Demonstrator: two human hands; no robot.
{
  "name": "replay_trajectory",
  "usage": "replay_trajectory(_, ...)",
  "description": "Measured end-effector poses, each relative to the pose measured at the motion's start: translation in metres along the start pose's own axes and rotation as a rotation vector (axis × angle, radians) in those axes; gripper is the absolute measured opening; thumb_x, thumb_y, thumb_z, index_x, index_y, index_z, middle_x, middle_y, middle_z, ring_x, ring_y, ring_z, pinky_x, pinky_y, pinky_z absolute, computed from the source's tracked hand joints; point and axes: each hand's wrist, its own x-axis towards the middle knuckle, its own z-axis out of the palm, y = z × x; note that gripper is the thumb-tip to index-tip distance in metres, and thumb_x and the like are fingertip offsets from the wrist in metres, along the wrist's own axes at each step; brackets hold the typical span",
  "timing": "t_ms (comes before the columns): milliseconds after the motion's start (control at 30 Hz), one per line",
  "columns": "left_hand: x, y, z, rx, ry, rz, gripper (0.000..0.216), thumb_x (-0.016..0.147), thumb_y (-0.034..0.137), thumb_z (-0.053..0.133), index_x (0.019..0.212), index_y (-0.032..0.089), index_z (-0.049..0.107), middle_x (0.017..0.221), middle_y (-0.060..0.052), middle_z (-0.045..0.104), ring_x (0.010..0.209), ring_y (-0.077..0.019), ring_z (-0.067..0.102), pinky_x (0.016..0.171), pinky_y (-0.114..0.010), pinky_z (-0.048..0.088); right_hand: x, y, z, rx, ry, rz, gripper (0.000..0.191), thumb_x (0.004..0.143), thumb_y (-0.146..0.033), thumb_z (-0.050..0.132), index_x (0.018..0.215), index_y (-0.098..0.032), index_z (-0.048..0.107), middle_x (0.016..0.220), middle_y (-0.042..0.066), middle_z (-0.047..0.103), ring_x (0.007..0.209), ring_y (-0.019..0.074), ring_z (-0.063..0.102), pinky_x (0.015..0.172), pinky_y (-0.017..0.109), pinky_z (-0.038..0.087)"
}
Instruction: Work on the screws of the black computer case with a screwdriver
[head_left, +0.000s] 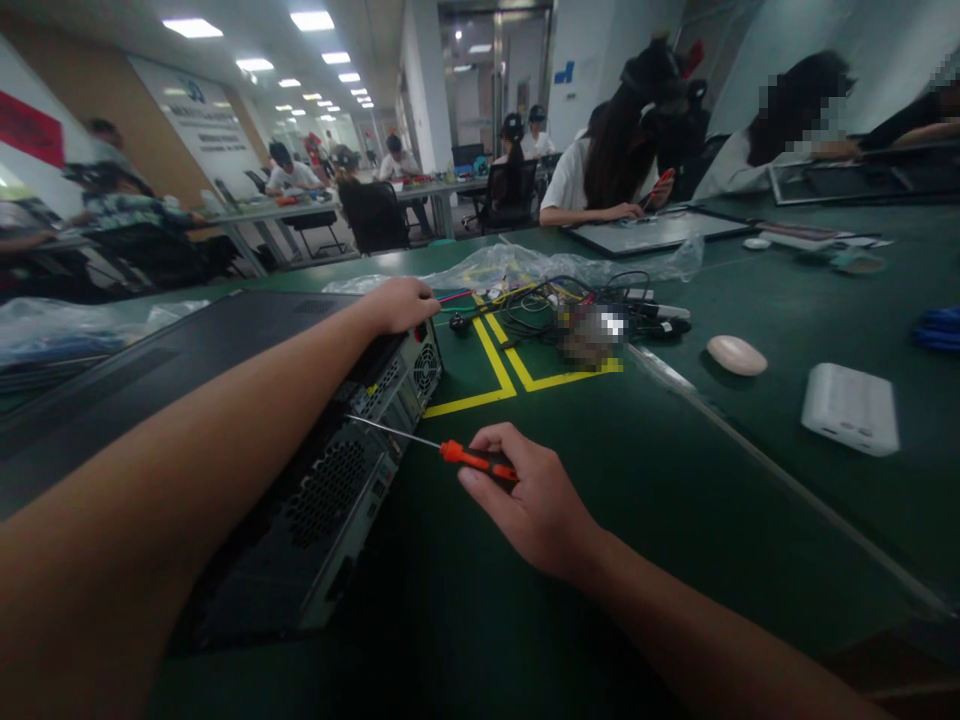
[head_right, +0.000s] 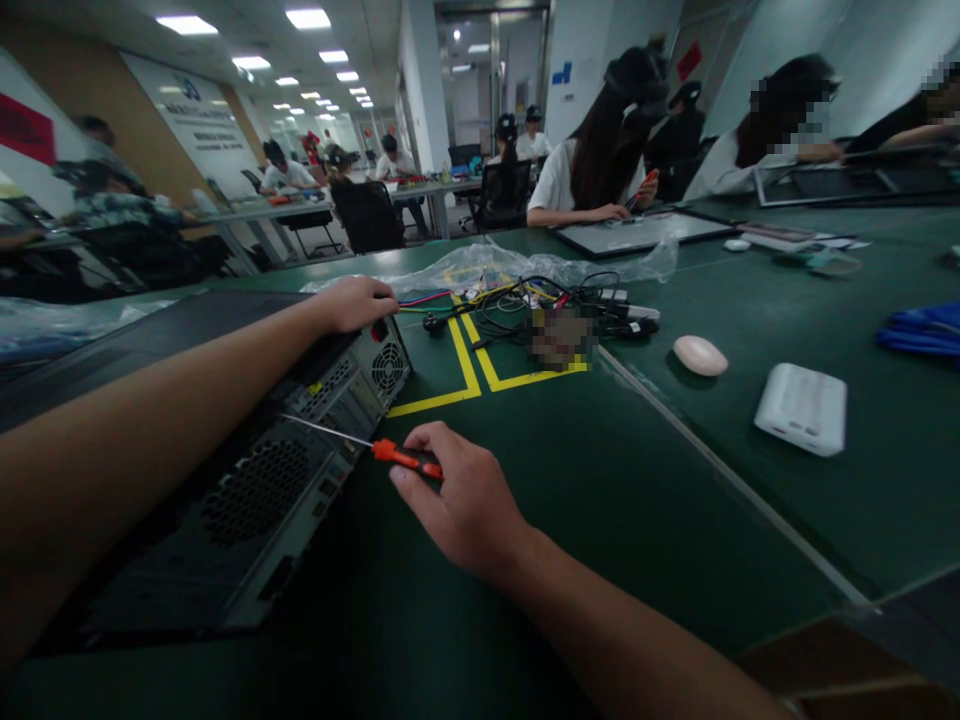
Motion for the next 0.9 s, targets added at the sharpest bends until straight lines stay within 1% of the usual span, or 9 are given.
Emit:
replay_trajectory(100, -0.002, 0.002, -0.002, 0.003, -0.007, -0.010, 0.062, 0.107, 0.048, 0.048, 0.143, 0.021, 0.091, 0.147, -0.012, 0.088, 0.135, -0.0354, 0.078, 0.108, -0.036, 0.058, 0.001, 0.000, -0.001, -0.017, 0.021, -0.020, 0.014, 0.108, -0.039, 0.072, 0.112, -0.025, 0.073, 0.098, 0.003, 0.078, 0.080, 0.0202, 0.067, 0.079, 0.036, 0.050)
replay_trajectory(200, -0.004, 0.006, -0.004, 0.025, -0.015, -0.019, 0.064, 0.107, 0.047, 0.047, 0.145, 0.017, 0.089, 0.149, -0.014, 0.087, 0.136, -0.0357, 0.077, 0.109, -0.036, 0.057, 0.003, 0.000, -0.001, -0.018, 0.030, -0.046, 0.018, 0.111, -0.040, 0.068, 0.110, -0.024, 0.076, 0.097, 0.004, 0.078, 0.082, 0.0207, 0.067, 0.078, 0.036, 0.048)
replay_trajectory(333, -0.006, 0.009, -0.007, 0.056, -0.026, -0.021, 0.064, 0.108, 0.047, 0.045, 0.145, 0.020, 0.089, 0.146, -0.012, 0.088, 0.134, -0.0327, 0.079, 0.105, -0.033, 0.057, 0.002, 0.000, 0.001, 0.014, -0.037, 0.002, 0.019, 0.114, -0.040, 0.062, 0.114, -0.024, 0.072, 0.092, 0.001, 0.075, 0.076, 0.0186, 0.064, 0.075, 0.034, 0.045)
replay_trajectory(433, -0.006, 0.010, -0.008, 0.071, -0.031, -0.020, 0.064, 0.109, 0.045, 0.044, 0.146, 0.020, 0.089, 0.147, -0.012, 0.088, 0.135, -0.0316, 0.079, 0.106, -0.032, 0.057, 0.000, 0.002, 0.003, 0.009, -0.073, 0.040, 0.023, 0.109, -0.044, 0.070, 0.121, -0.025, 0.066, 0.087, -0.002, 0.071, 0.072, 0.0182, 0.062, 0.073, 0.034, 0.043)
replay_trajectory(533, -0.007, 0.011, -0.008, 0.067, -0.031, -0.026, 0.063, 0.109, 0.044, 0.044, 0.146, 0.020, 0.089, 0.149, -0.013, 0.087, 0.136, -0.0330, 0.079, 0.107, -0.033, 0.057, -0.002, 0.005, 0.004, -0.022, -0.067, 0.029, 0.026, 0.102, -0.038, 0.075, 0.121, -0.026, 0.062, 0.088, -0.002, 0.071, 0.072, 0.0188, 0.063, 0.073, 0.034, 0.042)
replay_trajectory(600, -0.006, 0.011, -0.007, 0.058, -0.029, -0.022, 0.063, 0.109, 0.045, 0.045, 0.146, 0.020, 0.089, 0.148, -0.014, 0.087, 0.136, -0.0346, 0.078, 0.108, -0.036, 0.058, -0.001, 0.007, 0.004, -0.026, -0.054, 0.006, 0.020, 0.103, -0.033, 0.071, 0.118, -0.027, 0.060, 0.089, -0.001, 0.071, 0.071, 0.0182, 0.061, 0.074, 0.034, 0.042)
replay_trajectory(667, -0.005, 0.009, -0.006, 0.045, -0.027, -0.018, 0.064, 0.108, 0.046, 0.045, 0.145, 0.018, 0.089, 0.146, -0.016, 0.087, 0.135, -0.0364, 0.078, 0.108, -0.039, 0.058, -0.001, 0.008, 0.003, -0.024, -0.044, -0.010, 0.017, 0.104, -0.033, 0.070, 0.117, -0.027, 0.060, 0.091, -0.001, 0.073, 0.070, 0.0178, 0.060, 0.073, 0.034, 0.043)
replay_trajectory(733, -0.002, 0.006, -0.005, 0.033, -0.025, -0.020, 0.065, 0.108, 0.047, 0.045, 0.143, 0.017, 0.090, 0.142, -0.018, 0.088, 0.131, -0.0371, 0.079, 0.106, -0.040, 0.059, 0.000, 0.007, 0.003, -0.013, -0.050, -0.009, 0.015, 0.105, -0.033, 0.070, 0.115, -0.027, 0.061, 0.093, 0.000, 0.074, 0.074, 0.0188, 0.064, 0.075, 0.034, 0.044)
replay_trajectory(900, 0.004, -0.001, -0.001, 0.031, -0.040, -0.012, 0.065, 0.107, 0.051, 0.045, 0.144, 0.023, 0.090, 0.137, -0.011, 0.089, 0.131, -0.0367, 0.078, 0.109, -0.041, 0.058, 0.000, 0.002, 0.001, -0.007, -0.088, 0.012, 0.017, 0.105, -0.036, 0.071, 0.115, -0.028, 0.060, 0.092, -0.002, 0.072, 0.073, 0.0183, 0.063, 0.074, 0.033, 0.044)
